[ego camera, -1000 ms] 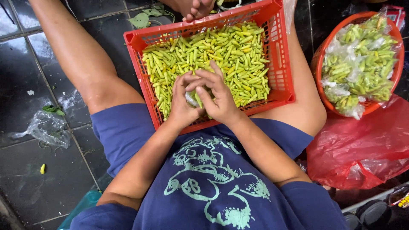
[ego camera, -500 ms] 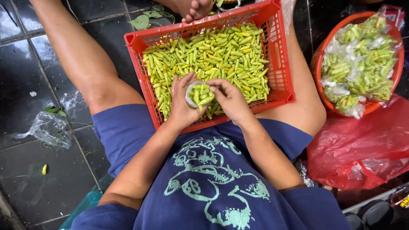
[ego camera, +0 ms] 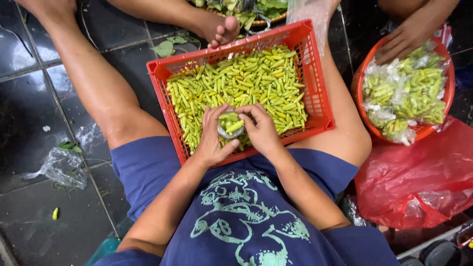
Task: The person sorts small green peppers by hand from a red plastic crate into small clear plastic bags.
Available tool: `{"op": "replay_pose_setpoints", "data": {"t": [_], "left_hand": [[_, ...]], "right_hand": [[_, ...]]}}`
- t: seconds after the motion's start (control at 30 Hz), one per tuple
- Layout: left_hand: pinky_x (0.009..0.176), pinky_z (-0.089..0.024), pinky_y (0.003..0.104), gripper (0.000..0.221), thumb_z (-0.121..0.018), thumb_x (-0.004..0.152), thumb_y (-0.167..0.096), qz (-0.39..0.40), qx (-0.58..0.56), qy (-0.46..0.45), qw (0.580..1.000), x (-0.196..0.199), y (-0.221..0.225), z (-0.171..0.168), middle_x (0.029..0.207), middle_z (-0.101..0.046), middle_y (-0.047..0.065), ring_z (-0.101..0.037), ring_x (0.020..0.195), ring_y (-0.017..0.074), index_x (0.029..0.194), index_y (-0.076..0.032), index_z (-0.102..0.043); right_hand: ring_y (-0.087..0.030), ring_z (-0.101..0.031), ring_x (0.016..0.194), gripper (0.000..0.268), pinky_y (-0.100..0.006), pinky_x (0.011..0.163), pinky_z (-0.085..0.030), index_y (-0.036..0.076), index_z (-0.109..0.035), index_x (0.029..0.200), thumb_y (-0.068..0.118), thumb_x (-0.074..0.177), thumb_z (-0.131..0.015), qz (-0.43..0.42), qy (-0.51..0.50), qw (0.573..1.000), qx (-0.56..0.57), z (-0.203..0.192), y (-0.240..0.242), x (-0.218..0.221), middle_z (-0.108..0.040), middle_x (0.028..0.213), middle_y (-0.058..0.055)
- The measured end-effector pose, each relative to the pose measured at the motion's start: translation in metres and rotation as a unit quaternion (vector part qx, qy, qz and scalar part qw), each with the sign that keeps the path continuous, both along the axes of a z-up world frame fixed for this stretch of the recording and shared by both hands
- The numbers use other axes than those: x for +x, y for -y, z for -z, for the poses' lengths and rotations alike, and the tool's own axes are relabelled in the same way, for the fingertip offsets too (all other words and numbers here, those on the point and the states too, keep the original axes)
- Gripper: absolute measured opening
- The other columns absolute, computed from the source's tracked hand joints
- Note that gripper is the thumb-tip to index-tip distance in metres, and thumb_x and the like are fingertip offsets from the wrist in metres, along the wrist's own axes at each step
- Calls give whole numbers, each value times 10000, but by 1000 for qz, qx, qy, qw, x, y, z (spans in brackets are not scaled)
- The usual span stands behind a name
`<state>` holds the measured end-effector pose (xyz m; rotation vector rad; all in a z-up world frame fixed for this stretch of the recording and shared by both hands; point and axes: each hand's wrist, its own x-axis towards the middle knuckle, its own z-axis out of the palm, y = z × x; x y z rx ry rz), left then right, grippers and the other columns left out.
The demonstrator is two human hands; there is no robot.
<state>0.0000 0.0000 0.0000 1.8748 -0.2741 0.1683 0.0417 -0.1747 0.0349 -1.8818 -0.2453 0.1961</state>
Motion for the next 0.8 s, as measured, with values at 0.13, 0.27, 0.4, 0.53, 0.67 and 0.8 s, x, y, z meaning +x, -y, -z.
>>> {"op": "replay_pose_setpoints", "data": {"t": [0.13,0.27,0.4,0.53,0.67,0.8], "left_hand": [[1211,-102,652,618,-275,1067,-569,-14,7,-11,1000,0,-2,-14,1381,-578,109,-472,1368,356,1449,-124,-471],[1193,-168,664,315,-434,1081,-340,-33,-1,4,999,2,-2,-3,1281,-619,66,-548,1285,334,1293,-156,-575],[1174,-242,642,110,-591,1027,-234,-59,38,14,997,0,-3,-5,1150,-655,25,-605,1226,289,1108,-171,-633],[1138,-316,608,115,-691,945,-148,-82,130,7,988,2,0,-21,1044,-660,-14,-633,1118,240,1053,-181,-670],[1121,-355,584,177,-730,894,-203,-99,207,-5,973,-5,-1,-6,1029,-631,-36,-624,1101,223,1061,-219,-673],[1055,-394,478,282,-704,852,-274,-117,242,-9,963,4,4,-17,1078,-658,30,-614,1062,266,1121,-193,-682]], "right_hand": [[-282,-670,938,177,-388,864,-558,86,-725,1095,-2,951,-674,2,57,998,-22,2,-9,-4,-599,930,-90],[-248,-676,907,176,-367,846,-559,101,-733,1082,12,937,-687,18,55,998,-7,-3,-14,-2,-616,903,-69],[-172,-654,896,173,-322,789,-563,106,-718,1092,16,954,-663,37,-8,999,31,-1,-13,-3,-625,904,-54],[-190,-662,890,156,-340,769,-578,96,-720,1087,32,949,-681,43,-8,999,24,-4,-10,-1,-636,903,-74],[-241,-680,895,147,-372,760,-583,95,-720,1080,52,942,-698,26,3,1000,-2,7,-8,-4,-648,912,-86],[-280,-624,998,131,-399,890,-522,87,-693,1062,158,953,-676,36,100,987,-120,16,0,6,-638,1000,-85]]}}
